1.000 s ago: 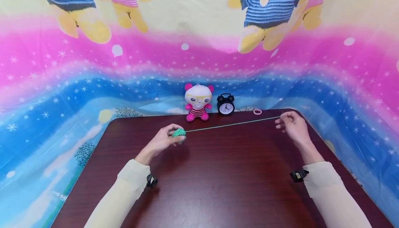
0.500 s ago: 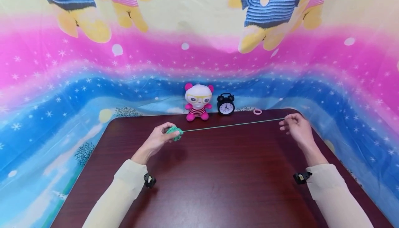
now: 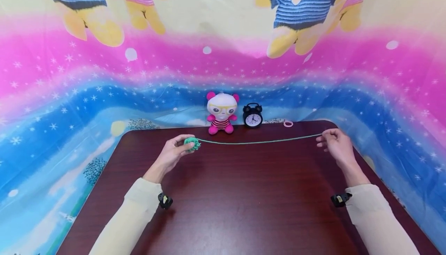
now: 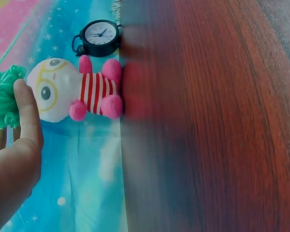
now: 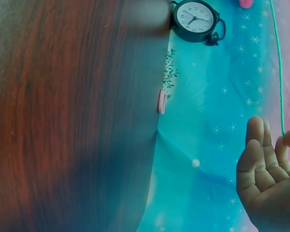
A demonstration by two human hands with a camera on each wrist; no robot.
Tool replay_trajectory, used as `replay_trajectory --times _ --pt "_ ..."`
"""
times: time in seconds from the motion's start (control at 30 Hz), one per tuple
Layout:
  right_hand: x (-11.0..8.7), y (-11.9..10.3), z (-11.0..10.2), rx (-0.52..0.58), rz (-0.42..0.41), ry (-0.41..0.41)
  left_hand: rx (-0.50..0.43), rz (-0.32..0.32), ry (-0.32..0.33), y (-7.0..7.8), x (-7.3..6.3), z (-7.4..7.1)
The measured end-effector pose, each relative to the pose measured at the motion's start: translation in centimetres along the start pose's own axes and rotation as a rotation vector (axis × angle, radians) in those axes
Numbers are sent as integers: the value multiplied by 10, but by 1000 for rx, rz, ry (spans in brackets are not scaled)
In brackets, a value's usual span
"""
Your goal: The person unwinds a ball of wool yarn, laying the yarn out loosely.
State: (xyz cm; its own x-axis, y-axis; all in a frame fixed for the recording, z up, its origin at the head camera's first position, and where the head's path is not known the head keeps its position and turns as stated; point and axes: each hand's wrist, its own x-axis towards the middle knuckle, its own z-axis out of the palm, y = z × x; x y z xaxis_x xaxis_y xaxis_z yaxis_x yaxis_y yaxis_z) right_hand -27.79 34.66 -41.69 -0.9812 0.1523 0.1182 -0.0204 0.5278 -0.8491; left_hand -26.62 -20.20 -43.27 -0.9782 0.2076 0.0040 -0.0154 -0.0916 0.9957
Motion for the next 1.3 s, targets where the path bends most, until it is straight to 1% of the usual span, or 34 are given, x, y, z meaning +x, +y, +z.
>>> replay_trajectory --times 0.17,0.27,0.37,0.57,0.67,0.77,0.93,1.03,1.1,1.3 --pt "1 4 0 -44 6 -36 90 21 -17 1 0 2" --pt "0 7 2 -96 11 -79 144 31 -6 2 0 6" --pt "-1 10 4 -143 -4 -126 216 40 3 3 -1 11" --pt "-1 17 9 -212 -16 -224 367 44 -3 8 -4 20" --pt "-1 20 11 -239 0 -280 422 48 -4 11 -5 25" --pt "-2 21 14 -258 21 -331 469 77 -10 12 -5 28" --pt "-3 21 16 -276 51 -380 556 114 -11 11 -6 33" --pt "-4 19 17 -293 53 -385 581 118 -9 12 -6 36" --pt "-4 17 17 -303 43 -378 582 124 -7 11 -5 36" --pt "-5 10 20 -291 3 -365 560 131 0 11 -4 37"
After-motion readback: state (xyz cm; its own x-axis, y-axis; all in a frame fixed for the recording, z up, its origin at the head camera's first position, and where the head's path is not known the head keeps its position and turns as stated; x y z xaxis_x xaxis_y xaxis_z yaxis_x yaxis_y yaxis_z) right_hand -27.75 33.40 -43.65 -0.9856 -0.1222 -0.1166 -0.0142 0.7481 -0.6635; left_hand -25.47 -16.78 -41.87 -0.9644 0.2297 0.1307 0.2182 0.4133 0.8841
